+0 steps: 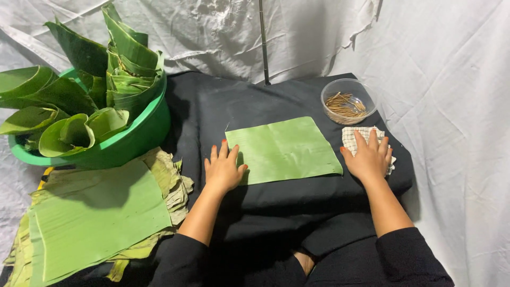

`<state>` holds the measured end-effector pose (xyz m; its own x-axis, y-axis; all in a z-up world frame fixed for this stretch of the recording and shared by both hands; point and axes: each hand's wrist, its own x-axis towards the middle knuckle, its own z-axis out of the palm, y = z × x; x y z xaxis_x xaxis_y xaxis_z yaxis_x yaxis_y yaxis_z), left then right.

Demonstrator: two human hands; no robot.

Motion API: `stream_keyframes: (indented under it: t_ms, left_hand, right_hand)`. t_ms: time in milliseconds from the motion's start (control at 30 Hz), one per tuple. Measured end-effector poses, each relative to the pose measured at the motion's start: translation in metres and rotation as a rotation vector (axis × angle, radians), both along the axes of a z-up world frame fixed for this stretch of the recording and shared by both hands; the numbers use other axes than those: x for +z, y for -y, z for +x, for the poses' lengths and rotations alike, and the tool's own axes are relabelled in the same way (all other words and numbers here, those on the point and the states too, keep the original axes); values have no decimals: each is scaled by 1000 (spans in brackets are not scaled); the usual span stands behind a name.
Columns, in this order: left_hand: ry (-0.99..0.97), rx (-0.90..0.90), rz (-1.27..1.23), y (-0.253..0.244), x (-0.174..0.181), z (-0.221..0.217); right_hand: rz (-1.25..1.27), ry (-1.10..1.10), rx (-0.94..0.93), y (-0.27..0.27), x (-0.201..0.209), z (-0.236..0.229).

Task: Cleaning banana leaves with a cloth and folding them into cones secured with toothpicks

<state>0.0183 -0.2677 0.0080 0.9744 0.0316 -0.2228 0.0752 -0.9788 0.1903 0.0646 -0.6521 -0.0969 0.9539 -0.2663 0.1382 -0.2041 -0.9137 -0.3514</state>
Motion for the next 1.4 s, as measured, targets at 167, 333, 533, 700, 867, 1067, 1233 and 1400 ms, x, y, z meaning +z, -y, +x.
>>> stream_keyframes:
  t_ms: [167,333,533,700,867,1067,1233,1400]
  left_hand:
    - [-115,-71,21,-6,-12,3]
    - [-186,-51,-32,-12,-24,6]
    - [-220,-81,-81,-22,-36,15]
    - [-226,-96,-101,-23,-30,13]
    - [-241,-82,-92,-23,-21,11]
    - [-295,-33,-94,-26,-9,13]
    - [-318,6,-54,-26,-14,16]
    - [-349,56,-95,-25,-9,14]
  right_hand:
    - [5,-49,-29,8,-5,7]
    - [50,35,-81,31,-25,24]
    - [84,599,287,-14,23,14]
    - [63,287,590,-155,49,-9]
    - [-38,-184,638,-204,60,-26]
    - [-78,-185,533,-169,47,-12]
    - [-115,-131,385,-115,25,2]
    - [-123,-136,263,-99,8,10]
